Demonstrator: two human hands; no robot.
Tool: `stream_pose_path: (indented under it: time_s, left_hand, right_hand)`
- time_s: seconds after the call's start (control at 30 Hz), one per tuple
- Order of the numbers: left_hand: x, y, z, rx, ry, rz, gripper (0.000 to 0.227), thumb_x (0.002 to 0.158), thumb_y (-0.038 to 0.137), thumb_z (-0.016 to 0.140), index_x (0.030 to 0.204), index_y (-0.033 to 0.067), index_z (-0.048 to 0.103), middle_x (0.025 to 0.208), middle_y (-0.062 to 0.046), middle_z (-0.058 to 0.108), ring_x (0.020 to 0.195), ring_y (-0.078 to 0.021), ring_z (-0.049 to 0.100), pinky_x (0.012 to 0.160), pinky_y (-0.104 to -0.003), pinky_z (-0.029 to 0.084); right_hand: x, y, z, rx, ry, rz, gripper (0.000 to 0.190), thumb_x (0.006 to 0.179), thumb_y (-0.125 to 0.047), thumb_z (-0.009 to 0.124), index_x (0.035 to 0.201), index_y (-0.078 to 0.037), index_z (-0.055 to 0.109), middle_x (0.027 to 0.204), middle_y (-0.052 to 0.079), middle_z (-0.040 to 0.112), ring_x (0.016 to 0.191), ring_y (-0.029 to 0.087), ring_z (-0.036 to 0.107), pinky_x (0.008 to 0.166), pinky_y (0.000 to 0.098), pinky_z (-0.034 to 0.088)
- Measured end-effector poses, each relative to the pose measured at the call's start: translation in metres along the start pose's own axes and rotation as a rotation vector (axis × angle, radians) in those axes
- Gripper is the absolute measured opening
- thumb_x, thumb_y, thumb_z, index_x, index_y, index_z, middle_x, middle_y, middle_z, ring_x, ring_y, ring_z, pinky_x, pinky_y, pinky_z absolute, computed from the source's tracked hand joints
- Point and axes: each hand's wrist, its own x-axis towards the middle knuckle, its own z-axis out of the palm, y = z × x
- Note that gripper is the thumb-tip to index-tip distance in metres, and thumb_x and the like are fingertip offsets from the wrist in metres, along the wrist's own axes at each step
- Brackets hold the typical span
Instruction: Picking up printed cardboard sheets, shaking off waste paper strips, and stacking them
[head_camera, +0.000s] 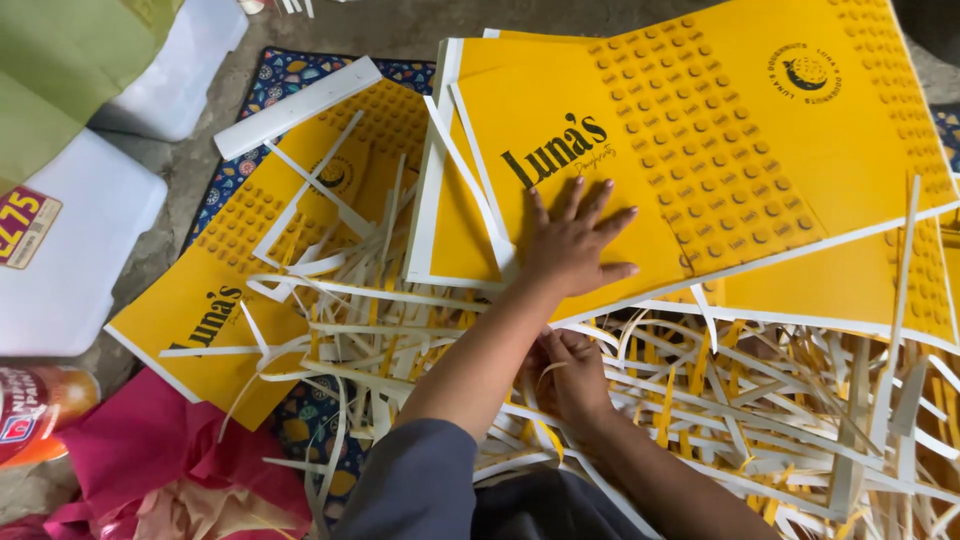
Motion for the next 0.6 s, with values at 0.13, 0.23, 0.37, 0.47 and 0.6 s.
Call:
stream_pose_path:
  time_s: [0.13,0.23,0.37,0.47,0.6]
  left_hand:
    - [0.000,0.000,0.002,-0.001,0.018,0.008,0.077,0.093,0.076,0.039,0.161,0.0393,0.031,0.174,-0.005,0.011,0.159,-0.0378,0.003,0.112,-0.083,-0.002]
    - [0.001,0.001,0.002,0.017,0.014,0.001,0.077,0.093,0.076,0.039,0.161,0.0403,0.030,0.174,-0.005,0.010,0.159,-0.0373,0.002,0.112,-0.083,-0.003]
    - [0.000,0.001,0.004,0.023,0.009,-0.002,0.078,0.093,0.075,0.038,0.161,0.0398,0.029,0.174,-0.004,0.009,0.159,-0.0373,0.001,0.112,-0.083,-0.003]
    - [-0.002,-0.004,0.011,-0.003,0.020,0.044,0.081,0.091,0.076,0.041,0.161,0.0369,0.029,0.174,-0.005,0.010,0.159,-0.0380,0.001,0.111,-0.085,-0.004]
    - [-0.012,-0.003,0.013,0.030,-0.015,0.074,0.081,0.091,0.076,0.041,0.162,0.0384,0.027,0.174,-0.004,0.007,0.159,-0.0380,0.000,0.111,-0.085,-0.002]
  right_hand:
    - [-0.017,-0.012,0.007,0.038,-0.033,-0.069,0.028,0.102,-0.007,0.064,0.075,0.002,0.064,0.068,0.017,0.070,0.056,0.026,0.071,0.054,0.0340,0.060]
    - [-0.030,-0.027,0.016,0.039,-0.037,-0.103,0.029,0.101,-0.006,0.065,0.074,0.003,0.064,0.066,0.016,0.070,0.055,0.024,0.070,0.052,0.0328,0.059]
    - [-0.029,-0.024,0.007,-0.028,-0.056,-0.088,0.028,0.099,-0.007,0.067,0.073,0.004,0.064,0.058,0.013,0.059,0.045,0.019,0.059,0.042,0.0300,0.049]
    - [-0.013,-0.027,-0.022,-0.085,0.123,0.059,0.039,0.101,-0.028,0.067,0.084,0.007,0.067,0.070,0.026,0.067,0.057,0.037,0.069,0.043,0.0494,0.058]
    - [0.040,-0.018,-0.082,-0.021,0.242,-0.157,0.038,0.105,-0.032,0.067,0.088,0.002,0.067,0.074,0.017,0.065,0.066,0.026,0.069,0.062,0.0454,0.061]
